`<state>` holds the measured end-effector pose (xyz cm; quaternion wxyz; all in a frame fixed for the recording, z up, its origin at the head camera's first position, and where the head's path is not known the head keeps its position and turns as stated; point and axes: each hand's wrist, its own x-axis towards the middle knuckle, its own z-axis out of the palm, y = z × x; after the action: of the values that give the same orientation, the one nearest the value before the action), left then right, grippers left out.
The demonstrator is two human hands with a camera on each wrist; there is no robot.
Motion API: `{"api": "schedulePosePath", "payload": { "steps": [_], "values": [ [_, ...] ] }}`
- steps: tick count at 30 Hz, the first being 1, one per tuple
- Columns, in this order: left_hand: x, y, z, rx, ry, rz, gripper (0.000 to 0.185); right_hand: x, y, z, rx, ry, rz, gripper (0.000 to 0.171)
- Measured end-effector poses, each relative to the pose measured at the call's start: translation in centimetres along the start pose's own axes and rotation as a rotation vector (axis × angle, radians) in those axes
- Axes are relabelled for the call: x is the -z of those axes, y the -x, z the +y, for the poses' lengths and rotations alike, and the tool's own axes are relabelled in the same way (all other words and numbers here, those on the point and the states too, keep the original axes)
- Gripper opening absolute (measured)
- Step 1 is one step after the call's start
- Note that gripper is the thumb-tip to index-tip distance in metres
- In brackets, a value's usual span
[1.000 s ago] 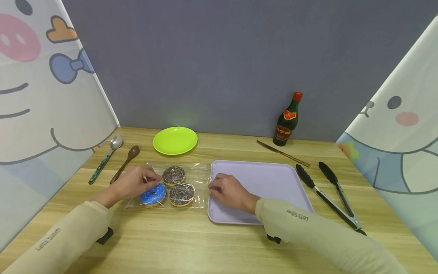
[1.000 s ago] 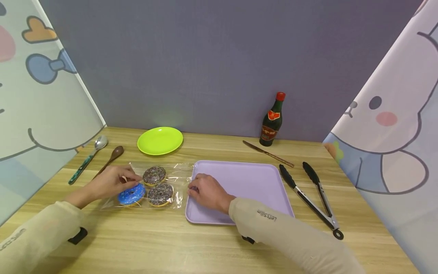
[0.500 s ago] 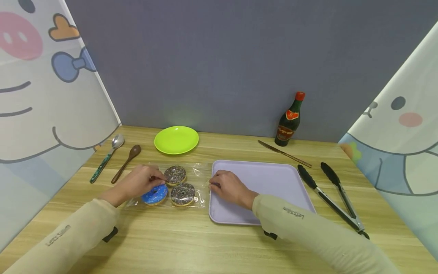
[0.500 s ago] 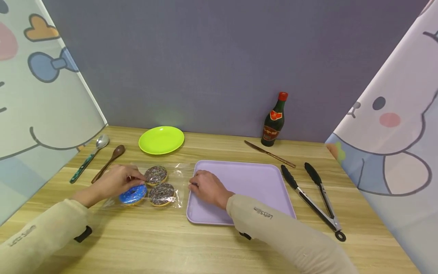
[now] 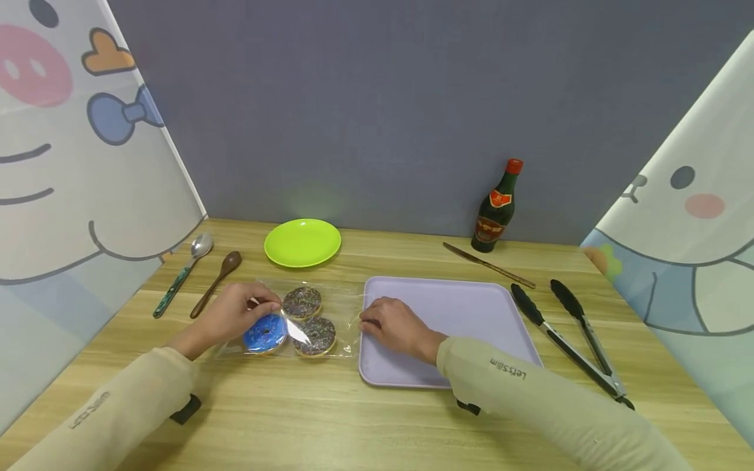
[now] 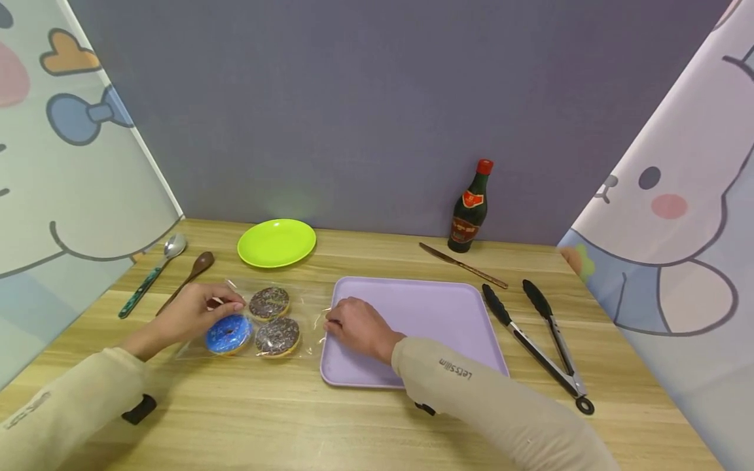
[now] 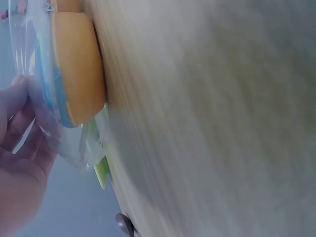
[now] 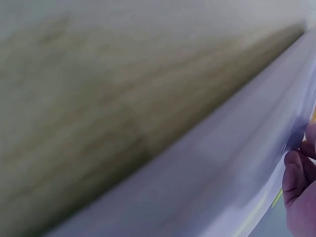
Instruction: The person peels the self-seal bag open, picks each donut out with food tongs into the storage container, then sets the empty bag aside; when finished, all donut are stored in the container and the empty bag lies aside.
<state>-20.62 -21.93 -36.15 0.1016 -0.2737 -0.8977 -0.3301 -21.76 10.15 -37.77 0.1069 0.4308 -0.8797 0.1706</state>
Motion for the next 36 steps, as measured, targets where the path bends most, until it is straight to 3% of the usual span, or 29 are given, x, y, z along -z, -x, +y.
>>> {"api": "schedulePosePath", "payload": {
  "steps": [12,18,30,36],
  "values": [
    [0.1,0.2,-0.2,0.042,0.069,0.020,0.007,0.0,0.4,-0.1,-0.006,-0.019,-0.001,0.015],
    [0.0,0.2,-0.1,0.062,0.032,0.005,0.005,0.4,0.8,-0.1,-0.009,-0.012,0.021,0.018],
    [0.2,0.0,0.1,0.047,0.023,0.004,0.007,3.0,6.9,1.7,-0.050,-0.027,0.105,0.019],
    [0.2,0.1,0.0,0.032,0.064,0.020,0.007,3.5,8.2,2.3,-0.041,-0.003,0.099,0.020]
  ]
}}
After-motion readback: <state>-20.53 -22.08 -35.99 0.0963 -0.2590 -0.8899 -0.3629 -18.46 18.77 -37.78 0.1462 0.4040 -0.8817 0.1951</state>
